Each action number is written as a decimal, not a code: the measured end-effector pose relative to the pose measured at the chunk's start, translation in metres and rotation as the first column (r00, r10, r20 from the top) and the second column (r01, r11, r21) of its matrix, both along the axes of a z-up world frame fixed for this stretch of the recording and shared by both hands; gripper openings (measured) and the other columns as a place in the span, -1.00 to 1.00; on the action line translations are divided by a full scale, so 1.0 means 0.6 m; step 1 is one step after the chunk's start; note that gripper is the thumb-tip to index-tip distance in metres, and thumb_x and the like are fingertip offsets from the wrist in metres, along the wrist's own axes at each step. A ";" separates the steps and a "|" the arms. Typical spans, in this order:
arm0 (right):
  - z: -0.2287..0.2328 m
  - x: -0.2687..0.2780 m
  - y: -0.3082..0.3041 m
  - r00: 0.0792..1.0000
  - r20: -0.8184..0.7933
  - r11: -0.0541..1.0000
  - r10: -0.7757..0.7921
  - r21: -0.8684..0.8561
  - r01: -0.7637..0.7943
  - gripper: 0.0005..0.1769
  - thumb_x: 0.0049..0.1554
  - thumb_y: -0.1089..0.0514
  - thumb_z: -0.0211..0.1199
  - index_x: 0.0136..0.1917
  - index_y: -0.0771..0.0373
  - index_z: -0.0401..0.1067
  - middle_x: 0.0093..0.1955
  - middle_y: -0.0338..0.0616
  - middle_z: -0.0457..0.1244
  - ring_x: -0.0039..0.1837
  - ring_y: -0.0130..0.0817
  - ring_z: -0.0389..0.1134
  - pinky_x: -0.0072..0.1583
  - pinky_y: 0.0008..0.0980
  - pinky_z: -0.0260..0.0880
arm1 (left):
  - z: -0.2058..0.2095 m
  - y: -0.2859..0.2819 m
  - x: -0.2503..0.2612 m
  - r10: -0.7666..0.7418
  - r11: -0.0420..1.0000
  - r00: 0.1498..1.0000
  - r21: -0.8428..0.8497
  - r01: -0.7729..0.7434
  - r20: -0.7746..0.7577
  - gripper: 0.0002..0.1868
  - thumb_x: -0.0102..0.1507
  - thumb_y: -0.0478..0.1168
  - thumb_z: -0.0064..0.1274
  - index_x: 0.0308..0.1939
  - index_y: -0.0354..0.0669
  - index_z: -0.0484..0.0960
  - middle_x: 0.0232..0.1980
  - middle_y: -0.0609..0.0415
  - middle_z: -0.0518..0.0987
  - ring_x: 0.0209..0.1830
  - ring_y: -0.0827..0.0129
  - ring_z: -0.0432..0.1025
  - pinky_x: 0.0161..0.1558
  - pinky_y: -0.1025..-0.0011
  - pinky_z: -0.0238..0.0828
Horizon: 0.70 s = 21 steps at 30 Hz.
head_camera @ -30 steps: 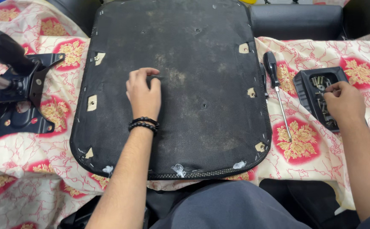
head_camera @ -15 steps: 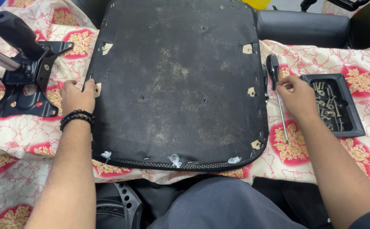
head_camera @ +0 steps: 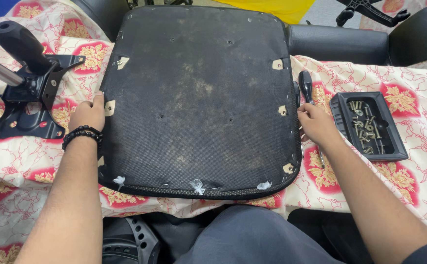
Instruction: The person uses a screwdriver to tighten screws into the underside of an office chair seat. They repeatedly insert screws and turn the screwdriver to secure the seat to its mounting bracket.
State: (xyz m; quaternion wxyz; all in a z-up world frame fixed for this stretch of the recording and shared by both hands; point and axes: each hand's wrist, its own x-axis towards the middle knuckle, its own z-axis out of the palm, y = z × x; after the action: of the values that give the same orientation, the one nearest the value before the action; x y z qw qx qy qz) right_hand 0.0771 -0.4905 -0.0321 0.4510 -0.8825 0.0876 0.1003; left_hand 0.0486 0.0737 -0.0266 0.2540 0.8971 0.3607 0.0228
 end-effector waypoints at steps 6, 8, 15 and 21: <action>0.030 -0.022 0.048 0.985 -0.124 0.993 -0.116 -0.002 0.117 -0.28 0.32 -0.33 0.03 0.29 0.38 0.46 0.07 0.07 0.39 0.02 -0.21 0.45 -0.05 -0.23 0.46 | -0.014 0.006 0.006 0.012 1.000 1.000 0.005 -0.012 0.020 -0.25 0.39 0.36 -0.25 0.11 -0.25 0.65 0.18 -0.38 0.54 0.24 -0.20 0.40 0.28 0.00 0.25; 0.042 -0.015 0.065 0.991 -0.118 0.989 -0.064 -0.137 0.048 -0.17 0.32 -0.40 0.17 0.32 0.48 0.41 0.13 0.21 0.36 0.10 -0.17 0.42 0.10 -0.28 0.40 | -0.013 0.003 0.000 0.028 0.999 0.997 0.020 -0.029 0.066 -0.27 0.39 0.35 -0.24 0.08 -0.26 0.65 0.14 -0.36 0.57 0.19 -0.20 0.43 0.23 -0.01 0.28; 0.081 -0.059 0.080 0.989 -0.010 0.979 -0.146 0.139 0.146 -0.30 0.16 -0.23 0.29 0.23 0.46 0.45 0.06 0.10 0.40 0.00 -0.26 0.46 0.03 -0.32 0.45 | 0.023 -0.008 -0.030 -0.013 0.992 0.987 0.125 -0.008 0.163 -0.28 0.42 0.33 -0.17 -0.05 -0.31 0.71 0.00 -0.39 0.60 0.09 -0.24 0.47 0.16 -0.01 0.34; 0.073 -0.114 0.069 0.991 0.068 0.989 -0.117 0.103 0.109 -0.32 0.12 -0.27 0.28 0.20 0.37 0.49 0.00 0.05 0.41 -0.01 -0.26 0.45 0.03 -0.33 0.42 | 0.018 -0.032 -0.088 0.007 0.992 0.981 0.125 -0.032 0.196 -0.32 0.38 0.32 -0.11 -0.13 -0.26 0.72 -0.07 -0.32 0.64 0.04 -0.20 0.51 0.14 0.01 0.36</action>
State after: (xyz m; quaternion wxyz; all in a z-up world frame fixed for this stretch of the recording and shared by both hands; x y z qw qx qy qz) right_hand 0.0085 -0.4493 0.0116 0.5023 -0.8557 0.1157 0.0459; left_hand -0.0041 0.0548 -0.0157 0.2300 0.9013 0.3409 0.1360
